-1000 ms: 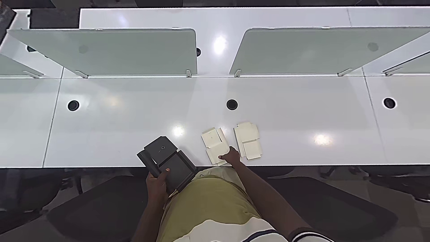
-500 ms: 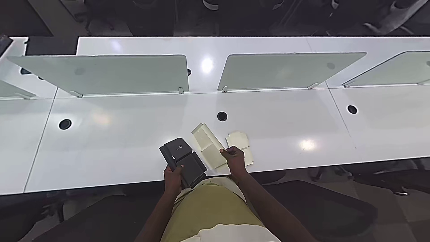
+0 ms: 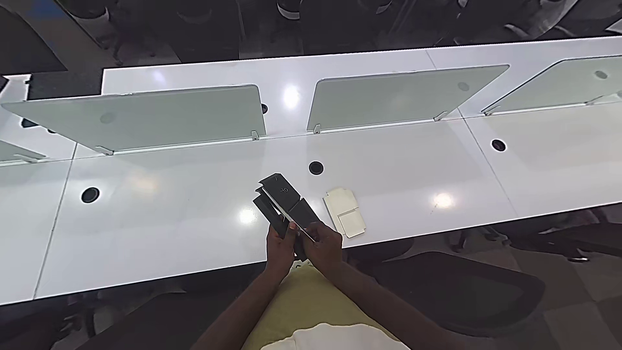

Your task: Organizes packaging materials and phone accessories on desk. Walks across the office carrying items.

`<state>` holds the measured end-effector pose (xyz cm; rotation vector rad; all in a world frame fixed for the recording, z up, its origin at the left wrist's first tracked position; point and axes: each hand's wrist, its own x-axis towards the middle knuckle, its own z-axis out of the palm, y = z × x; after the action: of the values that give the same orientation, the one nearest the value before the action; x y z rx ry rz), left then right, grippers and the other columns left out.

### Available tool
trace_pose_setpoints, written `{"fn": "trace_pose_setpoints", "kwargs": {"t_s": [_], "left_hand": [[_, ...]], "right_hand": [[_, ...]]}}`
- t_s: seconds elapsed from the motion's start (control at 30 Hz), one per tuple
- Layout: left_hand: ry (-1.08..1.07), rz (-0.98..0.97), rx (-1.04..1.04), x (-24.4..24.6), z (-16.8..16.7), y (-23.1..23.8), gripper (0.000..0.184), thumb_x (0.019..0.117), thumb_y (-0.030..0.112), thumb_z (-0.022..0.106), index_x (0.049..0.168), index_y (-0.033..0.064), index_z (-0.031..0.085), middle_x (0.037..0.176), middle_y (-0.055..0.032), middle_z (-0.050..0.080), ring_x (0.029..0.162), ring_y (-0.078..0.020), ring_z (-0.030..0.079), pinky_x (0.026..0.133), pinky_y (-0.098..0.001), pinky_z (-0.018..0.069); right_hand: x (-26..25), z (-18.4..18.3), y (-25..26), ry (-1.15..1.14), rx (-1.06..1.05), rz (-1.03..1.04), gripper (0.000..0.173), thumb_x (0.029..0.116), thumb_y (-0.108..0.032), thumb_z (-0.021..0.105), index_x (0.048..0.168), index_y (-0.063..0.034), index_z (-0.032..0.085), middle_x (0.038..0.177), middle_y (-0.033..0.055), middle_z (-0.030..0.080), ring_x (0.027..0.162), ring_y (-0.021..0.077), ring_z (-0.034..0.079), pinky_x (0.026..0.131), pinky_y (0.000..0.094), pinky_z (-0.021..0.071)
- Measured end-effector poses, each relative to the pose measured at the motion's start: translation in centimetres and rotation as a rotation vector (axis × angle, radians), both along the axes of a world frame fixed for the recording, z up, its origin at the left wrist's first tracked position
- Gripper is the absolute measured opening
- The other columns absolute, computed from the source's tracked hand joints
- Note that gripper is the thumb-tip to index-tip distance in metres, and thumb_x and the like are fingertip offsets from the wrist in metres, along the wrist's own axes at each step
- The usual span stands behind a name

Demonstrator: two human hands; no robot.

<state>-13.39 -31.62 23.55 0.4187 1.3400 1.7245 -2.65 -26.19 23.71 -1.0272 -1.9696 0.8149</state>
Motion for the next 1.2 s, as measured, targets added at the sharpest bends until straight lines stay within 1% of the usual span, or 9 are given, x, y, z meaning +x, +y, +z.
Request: {"fn": "trace_pose_setpoints", "kwargs": {"t_s": [0.07, 0.13, 0.2, 0.37, 0.53, 0.77, 0.83, 1.0, 1.2], "left_hand": [[0.001, -0.004, 0.011, -0.3, 0.5, -0.2, 0.032, 0.1021, 0.008, 0.055, 0.130, -0.0029, 0.043, 0.091, -0.0041, 0.066, 0.078, -0.0116, 0.068, 0.075, -0.0293, 0.0600], [0.012, 0.000, 0.043, -0.6, 1.2, -0.5, 0.025, 0.1006, 0.007, 0.057, 0.122, -0.0014, 0.047, 0.085, -0.0021, 0.067, 0.074, -0.0109, 0.068, 0.072, -0.0291, 0.0602], [0.034, -0.012, 0.086, -0.9, 2.1, -0.8, 0.023, 0.0999, 0.006, 0.058, 0.119, -0.0011, 0.049, 0.084, -0.0013, 0.068, 0.073, -0.0104, 0.068, 0.072, -0.0295, 0.0606], [0.119, -0.040, 0.137, -1.5, 4.2, -1.7, 0.020, 0.0992, 0.003, 0.058, 0.117, 0.0001, 0.050, 0.082, 0.0013, 0.069, 0.072, -0.0089, 0.069, 0.072, -0.0278, 0.0609], [0.154, -0.063, 0.214, -2.0, 4.9, -2.3, 0.017, 0.1006, 0.004, 0.058, 0.116, 0.0015, 0.051, 0.085, 0.0016, 0.070, 0.073, -0.0087, 0.069, 0.071, -0.0280, 0.0614], [0.168, -0.065, 0.232, -2.1, 4.9, -2.5, 0.019, 0.1015, 0.003, 0.054, 0.120, 0.0001, 0.050, 0.094, -0.0001, 0.071, 0.082, -0.0097, 0.071, 0.078, -0.0303, 0.0618], [0.173, -0.052, 0.230, -2.0, 5.0, -2.4, 0.018, 0.1005, 0.001, 0.054, 0.118, 0.0005, 0.050, 0.094, 0.0003, 0.072, 0.083, -0.0093, 0.071, 0.078, -0.0296, 0.0618], [0.184, -0.053, 0.240, -1.7, 5.1, -2.2, 0.018, 0.0990, 0.000, 0.057, 0.116, 0.0010, 0.052, 0.089, 0.0013, 0.072, 0.076, -0.0086, 0.070, 0.073, -0.0281, 0.0618], [0.157, -0.104, 0.247, -1.4, 4.3, -1.6, 0.017, 0.1016, 0.001, 0.049, 0.119, 0.0020, 0.050, 0.092, 0.0018, 0.071, 0.081, -0.0086, 0.070, 0.077, -0.0296, 0.0614]], "right_hand": [[0.0, 1.1, -0.1, 0.005, -0.054, 0.047, 0.013, 0.0830, -0.011, 0.073, 0.090, 0.0008, 0.070, 0.073, 0.0074, 0.069, 0.061, 0.0099, 0.064, 0.059, 0.0240, 0.0543], [0.1, 1.7, -0.3, 0.041, -0.062, 0.086, 0.016, 0.0858, -0.012, 0.073, 0.096, 0.0002, 0.072, 0.078, 0.0066, 0.072, 0.066, 0.0072, 0.067, 0.064, 0.0210, 0.0564], [0.2, 2.1, -0.5, 0.104, -0.032, 0.116, 0.020, 0.0881, -0.014, 0.074, 0.101, 0.0012, 0.074, 0.084, 0.0073, 0.075, 0.073, 0.0050, 0.069, 0.070, 0.0188, 0.0575], [0.0, 2.7, -0.8, 0.178, 0.105, 0.170, 0.021, 0.0938, -0.018, 0.072, 0.102, 0.0006, 0.075, 0.085, 0.0071, 0.075, 0.078, 0.0046, 0.069, 0.076, 0.0184, 0.0575], [-0.3, 2.8, -0.9, 0.207, 0.186, 0.187, 0.020, 0.0960, -0.020, 0.070, 0.101, -0.0007, 0.075, 0.078, 0.0064, 0.070, 0.074, 0.0061, 0.066, 0.071, 0.0182, 0.0552], [-0.2, 2.8, -0.8, 0.217, 0.186, 0.211, 0.023, 0.0967, -0.023, 0.071, 0.101, -0.0005, 0.076, 0.075, 0.0066, 0.068, 0.071, 0.0066, 0.064, 0.069, 0.0184, 0.0543], [-0.1, 2.8, -0.8, 0.212, 0.201, 0.215, 0.023, 0.0973, -0.024, 0.070, 0.101, -0.0013, 0.076, 0.074, 0.0063, 0.067, 0.070, 0.0071, 0.064, 0.067, 0.0186, 0.0537], [0.1, 2.9, -0.6, 0.200, 0.252, 0.212, 0.021, 0.0982, -0.022, 0.068, 0.099, -0.0017, 0.075, 0.072, 0.0062, 0.065, 0.067, 0.0090, 0.062, 0.065, 0.0199, 0.0529], [0.8, 2.5, -0.1, 0.186, 0.253, 0.185, 0.024, 0.0983, -0.025, 0.069, 0.097, -0.0025, 0.075, 0.070, 0.0056, 0.064, 0.067, 0.0089, 0.062, 0.064, 0.0201, 0.0526]]}}
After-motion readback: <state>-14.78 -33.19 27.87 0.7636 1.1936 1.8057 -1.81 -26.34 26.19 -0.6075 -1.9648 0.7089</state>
